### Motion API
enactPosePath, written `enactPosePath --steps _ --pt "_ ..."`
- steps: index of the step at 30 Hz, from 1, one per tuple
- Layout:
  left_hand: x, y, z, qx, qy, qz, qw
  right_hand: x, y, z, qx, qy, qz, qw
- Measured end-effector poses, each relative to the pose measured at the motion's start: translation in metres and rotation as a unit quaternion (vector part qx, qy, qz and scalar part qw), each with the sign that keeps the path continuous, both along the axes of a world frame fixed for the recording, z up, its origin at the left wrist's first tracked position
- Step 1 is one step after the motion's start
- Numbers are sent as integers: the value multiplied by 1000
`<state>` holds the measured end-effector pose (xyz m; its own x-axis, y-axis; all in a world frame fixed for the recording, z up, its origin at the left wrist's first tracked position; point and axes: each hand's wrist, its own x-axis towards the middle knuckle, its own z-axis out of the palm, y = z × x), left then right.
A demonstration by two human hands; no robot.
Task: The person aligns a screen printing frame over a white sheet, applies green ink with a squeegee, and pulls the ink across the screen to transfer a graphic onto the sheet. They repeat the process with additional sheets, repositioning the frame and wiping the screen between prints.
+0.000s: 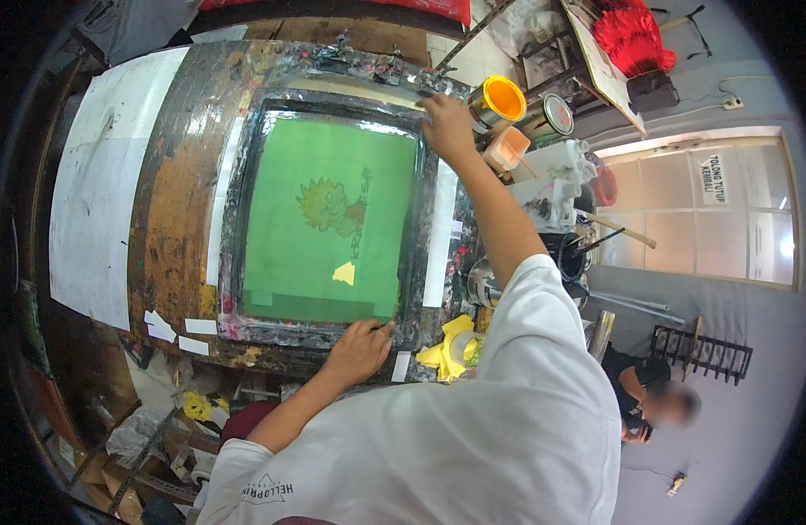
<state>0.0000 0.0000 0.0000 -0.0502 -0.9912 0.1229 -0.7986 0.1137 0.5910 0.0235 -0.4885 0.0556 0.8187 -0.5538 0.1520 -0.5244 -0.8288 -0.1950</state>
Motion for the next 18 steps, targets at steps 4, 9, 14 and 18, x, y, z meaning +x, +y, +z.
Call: enactPosePath --steps 4,9,14,18 --pt "5 -7 17 -19 21 -31 999 -8 5 0 -102 82 89 987" --pt "14 -7 24 -35 32 -66 997 -9 4 1 -146 94 147 974" --pt "16 -7 20 -2 42 -73 996 -7 48 20 -47 96 149 983" --pt "13 -4 16 10 32 -76 997 -35 125 29 49 220 228 947"
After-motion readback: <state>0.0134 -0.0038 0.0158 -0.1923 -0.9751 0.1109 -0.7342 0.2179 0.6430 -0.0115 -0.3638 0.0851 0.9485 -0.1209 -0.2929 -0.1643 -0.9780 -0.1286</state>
